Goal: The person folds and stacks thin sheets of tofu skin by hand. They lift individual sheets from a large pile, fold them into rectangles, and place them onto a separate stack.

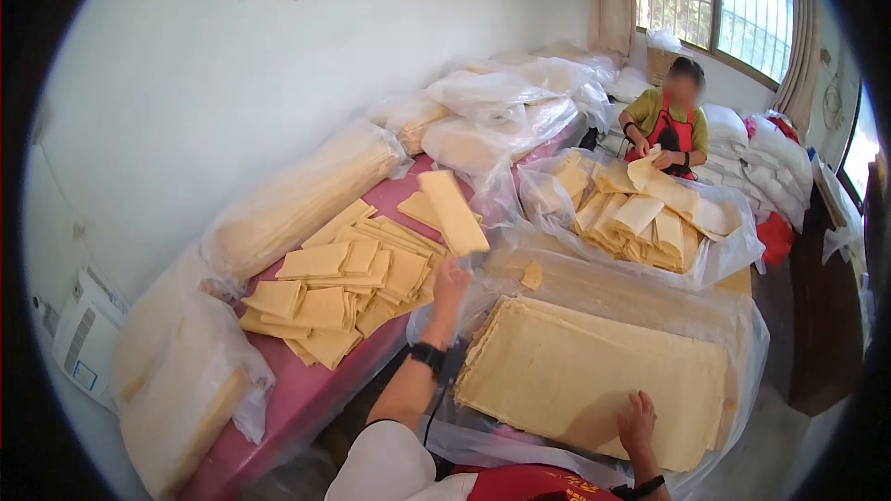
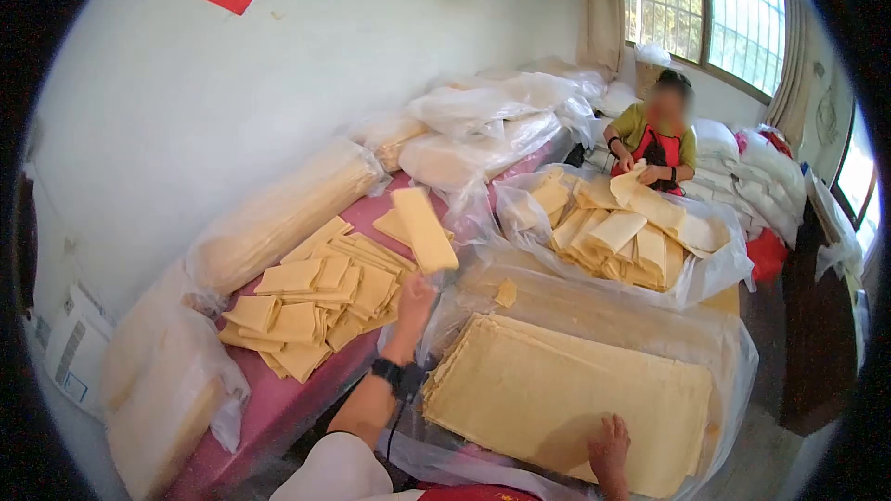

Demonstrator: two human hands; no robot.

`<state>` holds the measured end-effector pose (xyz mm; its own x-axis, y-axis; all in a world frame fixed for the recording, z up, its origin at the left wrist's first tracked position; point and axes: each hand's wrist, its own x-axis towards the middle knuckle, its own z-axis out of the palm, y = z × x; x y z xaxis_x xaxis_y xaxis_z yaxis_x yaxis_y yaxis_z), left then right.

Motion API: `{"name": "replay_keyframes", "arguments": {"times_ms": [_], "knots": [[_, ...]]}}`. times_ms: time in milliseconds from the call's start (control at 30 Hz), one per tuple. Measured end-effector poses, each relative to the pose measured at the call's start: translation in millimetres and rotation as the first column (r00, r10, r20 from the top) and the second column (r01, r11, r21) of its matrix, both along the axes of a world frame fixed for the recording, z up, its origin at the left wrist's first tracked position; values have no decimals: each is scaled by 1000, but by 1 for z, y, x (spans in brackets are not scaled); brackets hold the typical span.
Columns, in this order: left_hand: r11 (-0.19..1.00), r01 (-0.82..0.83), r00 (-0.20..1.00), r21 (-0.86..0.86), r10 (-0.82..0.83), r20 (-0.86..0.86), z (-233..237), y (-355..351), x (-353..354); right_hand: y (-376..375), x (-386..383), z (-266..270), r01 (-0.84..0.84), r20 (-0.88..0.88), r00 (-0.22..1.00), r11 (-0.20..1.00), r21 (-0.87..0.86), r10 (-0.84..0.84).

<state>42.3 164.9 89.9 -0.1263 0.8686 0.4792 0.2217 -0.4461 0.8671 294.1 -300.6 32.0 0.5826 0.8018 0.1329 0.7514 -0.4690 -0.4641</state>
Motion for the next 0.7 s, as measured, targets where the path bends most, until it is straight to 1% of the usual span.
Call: {"name": "replay_keyframes", "arguments": {"times_ms": [33, 67, 133, 167, 200, 233, 267, 333, 367, 433, 467, 533, 567, 600, 633, 667, 700], "knots": [[971, 206, 968, -120, -220, -120, -10, -17, -7, 4, -7, 3, -18, 5, 1000, 1000, -13, 18], [887, 381, 875, -261, -437, -206, -20, -38, -14, 7, -12, 2, -11, -5, 1000, 1000, -15, 11], [773, 465, 755, -431, -601, -262, -51, -81, -18, 14, -17, 0, -122, 177, 976, 991, -53, 129], [760, 474, 743, -444, -616, -261, -60, -100, -23, 19, -16, 4, -149, 139, 978, 987, -64, 157], [790, 425, 724, -442, -589, -358, -66, -119, -30, 23, -13, 11, -169, 96, 980, 983, -76, 176], [816, 379, 692, -437, -564, -451, -73, -136, -37, 30, -9, 20, -149, 61, 987, 988, -41, 151], [799, 392, 674, -456, -587, -449, -80, -144, -42, 41, -1, 34, -132, 30, 991, 991, -4, 132], [882, 312, 723, -354, -462, -513, -93, -155, -56, 62, 11, 75, -127, 92, 989, 980, 152, 114], [877, 319, 717, -359, -471, -514, -93, -160, -57, 71, 15, 85, -117, 88, 991, 982, 149, 105], [800, 315, 786, -512, -522, -332, -92, -167, -60, 79, 18, 92, -108, 50, 994, 950, 294, 97], [796, 323, 778, -513, -531, -334, -91, -169, -61, 78, 14, 83, -95, 48, 995, 951, 294, 85], [929, 165, 716, -331, -344, -608, -93, -170, -62, 75, 1, 50, -161, 60, 987, 967, 198, 152], [923, 181, 709, -338, -361, -606, -95, -170, -63, 69, -12, 36, -178, 54, 983, 978, 108, 173], [900, 154, 699, -409, -391, -598, -96, -167, -68, 61, -25, 16, -212, 79, 975, 975, 67, 206], [872, 122, 690, -475, -418, -591, -98, -165, -71, 52, -40, 14, -265, -4, 964, 964, -33, 265], [897, 113, 712, -427, -373, -594, -102, -165, -73, 44, -54, 12, -298, 78, 950, 952, -72, 303], [895, 116, 706, -431, -379, -598, -99, -162, -75, 38, -66, 14, -329, 156, 926, 938, -112, 343]]}}
